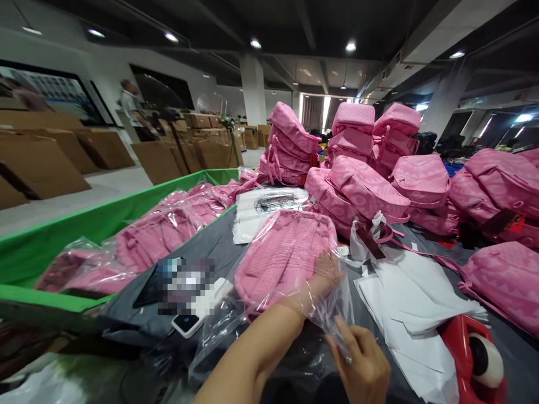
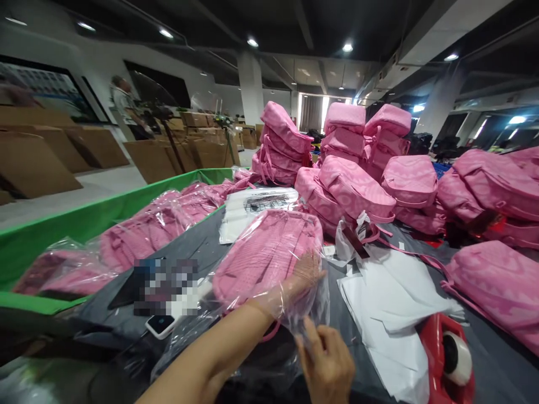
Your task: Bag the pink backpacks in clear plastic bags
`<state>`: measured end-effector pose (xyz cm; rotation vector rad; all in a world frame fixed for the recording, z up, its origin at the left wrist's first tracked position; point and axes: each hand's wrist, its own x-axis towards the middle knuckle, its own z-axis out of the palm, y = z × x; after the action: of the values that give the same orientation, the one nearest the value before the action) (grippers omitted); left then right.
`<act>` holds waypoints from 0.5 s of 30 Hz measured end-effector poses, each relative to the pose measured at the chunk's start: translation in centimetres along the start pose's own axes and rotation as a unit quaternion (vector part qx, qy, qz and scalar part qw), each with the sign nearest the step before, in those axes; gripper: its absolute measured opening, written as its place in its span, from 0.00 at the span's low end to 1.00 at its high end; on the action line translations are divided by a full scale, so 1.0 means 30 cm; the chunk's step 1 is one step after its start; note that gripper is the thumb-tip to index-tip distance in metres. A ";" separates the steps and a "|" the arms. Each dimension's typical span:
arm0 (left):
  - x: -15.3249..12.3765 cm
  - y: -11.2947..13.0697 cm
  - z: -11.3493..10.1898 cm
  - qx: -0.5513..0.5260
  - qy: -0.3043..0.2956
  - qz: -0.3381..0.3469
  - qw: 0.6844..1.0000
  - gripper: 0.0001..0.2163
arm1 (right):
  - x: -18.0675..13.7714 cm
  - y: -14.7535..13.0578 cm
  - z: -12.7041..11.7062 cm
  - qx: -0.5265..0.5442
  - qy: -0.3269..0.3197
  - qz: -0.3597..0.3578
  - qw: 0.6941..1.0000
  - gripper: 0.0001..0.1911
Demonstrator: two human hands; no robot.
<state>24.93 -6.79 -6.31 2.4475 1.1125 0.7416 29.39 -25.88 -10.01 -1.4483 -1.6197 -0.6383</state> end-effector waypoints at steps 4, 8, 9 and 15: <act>-0.221 -0.046 -0.014 0.069 -0.072 0.046 0.994 0.24 | -0.215 0.112 -0.024 0.020 0.007 0.271 0.962 0.24; -0.568 -0.176 -0.074 0.198 -0.065 0.168 0.964 0.37 | -0.330 0.112 0.025 0.189 -0.021 0.525 0.829 0.39; -0.612 -0.218 -0.090 0.231 -0.043 0.164 0.958 0.38 | -0.323 0.096 0.048 0.220 -0.042 0.550 0.805 0.42; -0.513 -0.381 -0.175 0.282 0.008 0.187 0.941 0.31 | -0.175 -0.016 0.130 0.311 -0.136 0.512 0.789 0.42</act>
<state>6.60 -10.95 -12.76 3.2058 0.9722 0.6024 27.76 -25.56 -16.37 -1.6301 -0.8283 0.6991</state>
